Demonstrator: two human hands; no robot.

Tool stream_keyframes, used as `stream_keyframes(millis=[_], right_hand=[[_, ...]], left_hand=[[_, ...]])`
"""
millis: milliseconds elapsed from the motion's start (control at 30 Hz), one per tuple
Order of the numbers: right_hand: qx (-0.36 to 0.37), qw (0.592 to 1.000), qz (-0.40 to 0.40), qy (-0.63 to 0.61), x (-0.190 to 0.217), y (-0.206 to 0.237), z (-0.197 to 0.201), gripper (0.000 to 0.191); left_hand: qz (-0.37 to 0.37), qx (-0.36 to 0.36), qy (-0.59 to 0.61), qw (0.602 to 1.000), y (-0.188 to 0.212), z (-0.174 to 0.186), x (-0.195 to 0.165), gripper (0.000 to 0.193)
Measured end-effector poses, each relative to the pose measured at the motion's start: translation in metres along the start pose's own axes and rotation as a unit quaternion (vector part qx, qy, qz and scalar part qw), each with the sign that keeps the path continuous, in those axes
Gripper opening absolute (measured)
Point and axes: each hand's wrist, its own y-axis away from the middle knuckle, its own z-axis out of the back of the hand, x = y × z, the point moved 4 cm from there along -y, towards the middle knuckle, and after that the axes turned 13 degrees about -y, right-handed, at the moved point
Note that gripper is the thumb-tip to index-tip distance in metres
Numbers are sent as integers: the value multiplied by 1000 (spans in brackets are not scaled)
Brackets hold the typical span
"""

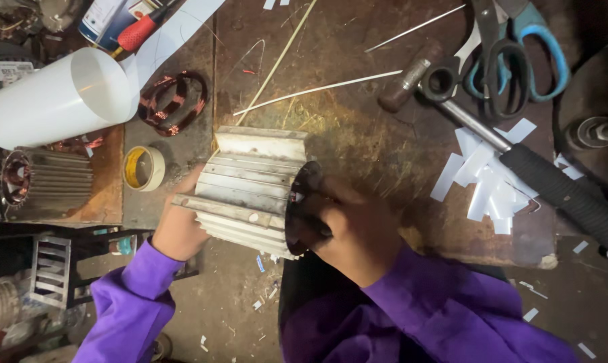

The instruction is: The person winds copper wire around a slotted metal component, likely a motor stator, using their hands to guide the wire into the slots. They repeatedly adjust the component and use a hammer to tap the wire into place.

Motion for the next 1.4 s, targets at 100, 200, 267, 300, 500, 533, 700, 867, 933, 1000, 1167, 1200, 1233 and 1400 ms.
stream_keyframes(millis=[100,200,267,300,500,533,700,867,933,1000,1167,1200,1233,1400], right_hand=[[21,999,-12,-24,-1,-1,-3,23],[6,999,6,-32,-1,-1,-1,21],[4,999,19,-35,-2,-1,-1,20],[13,999,22,-40,-3,0,-2,19],[36,997,-26,-66,-13,3,-8,18],[41,996,-38,-77,-15,4,-9,18],[11,997,-5,-80,-14,5,-8,19],[21,997,-16,-73,-12,4,-9,19],[-4,997,30,-69,-9,3,-8,20],[27,995,-38,-84,-15,3,-11,16],[8,996,-4,-89,-15,2,-12,17],[10,995,-24,-95,-17,2,-12,14],[13,994,-43,-102,-18,2,-13,11],[42,987,-35,-151,-15,0,-13,18]], left_hand=[[-39,10,34,999,-2,1,-1,65],[13,61,45,997,-4,3,7,54],[6,72,94,993,-3,5,7,61],[4,77,119,990,-3,5,6,65],[-106,40,-60,992,-2,6,-2,39],[-86,36,-21,995,-2,6,0,44],[-85,37,-30,995,-4,9,2,34],[-99,45,8,994,-5,10,-4,35],[-90,46,6,995,-6,9,-5,34],[-60,50,-16,997,-6,7,-4,31],[-56,56,39,996,-6,7,-4,34],[-51,59,31,996,-5,7,-4,35],[-52,61,37,996,-6,7,-4,34],[-56,54,70,994,-7,5,-7,29]])
